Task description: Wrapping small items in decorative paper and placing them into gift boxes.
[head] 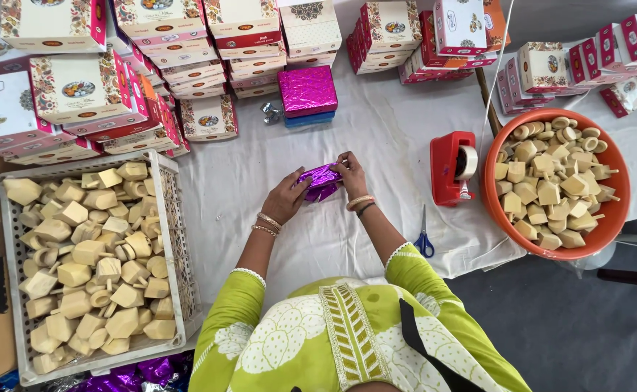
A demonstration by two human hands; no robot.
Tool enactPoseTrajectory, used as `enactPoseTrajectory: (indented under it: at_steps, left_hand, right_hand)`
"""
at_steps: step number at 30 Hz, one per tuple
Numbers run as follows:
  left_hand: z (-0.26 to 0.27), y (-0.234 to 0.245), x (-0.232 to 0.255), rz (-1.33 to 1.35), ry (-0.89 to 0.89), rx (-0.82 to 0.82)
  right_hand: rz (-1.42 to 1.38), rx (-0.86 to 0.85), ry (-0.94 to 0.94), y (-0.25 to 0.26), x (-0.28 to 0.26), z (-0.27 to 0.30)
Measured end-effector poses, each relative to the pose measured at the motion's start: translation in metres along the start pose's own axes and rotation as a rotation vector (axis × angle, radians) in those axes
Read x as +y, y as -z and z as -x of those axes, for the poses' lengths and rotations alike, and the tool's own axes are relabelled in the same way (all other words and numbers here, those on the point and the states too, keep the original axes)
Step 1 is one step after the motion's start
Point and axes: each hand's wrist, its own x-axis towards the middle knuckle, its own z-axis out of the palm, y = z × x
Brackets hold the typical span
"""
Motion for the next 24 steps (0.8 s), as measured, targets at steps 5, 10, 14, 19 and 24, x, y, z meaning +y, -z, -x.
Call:
enactPoseTrajectory:
  at_steps: [5, 10, 14, 19, 24]
  left_hand:
    - [0.001, -0.001, -0.004, 0.009, 0.018, -0.022]
    - [0.001, 0.005, 0.003, 0.032, 0.012, -0.016]
    - [0.003, 0.001, 0.0, 0.028, 0.029, -0.01]
    - [0.005, -0.015, 0.0, -0.005, 0.047, 0.062]
    - [-0.003, -0.028, -0.008, -0.054, 0.056, 0.129]
  right_hand:
    - [0.133, 0.063, 0.072, -0.004, -0.005, 0.003]
    - [0.128, 0.091, 0.104, 0.001, -0.006, 0.016]
    - [-0.064, 0.277, 0.166, 0.055, 0.034, 0.021]
    - [-0.265, 0.707, 0.566, 0.195, 0.1, 0.044]
    - [0.836, 1.032, 0.385, 0.243, 0.009, 0.108]
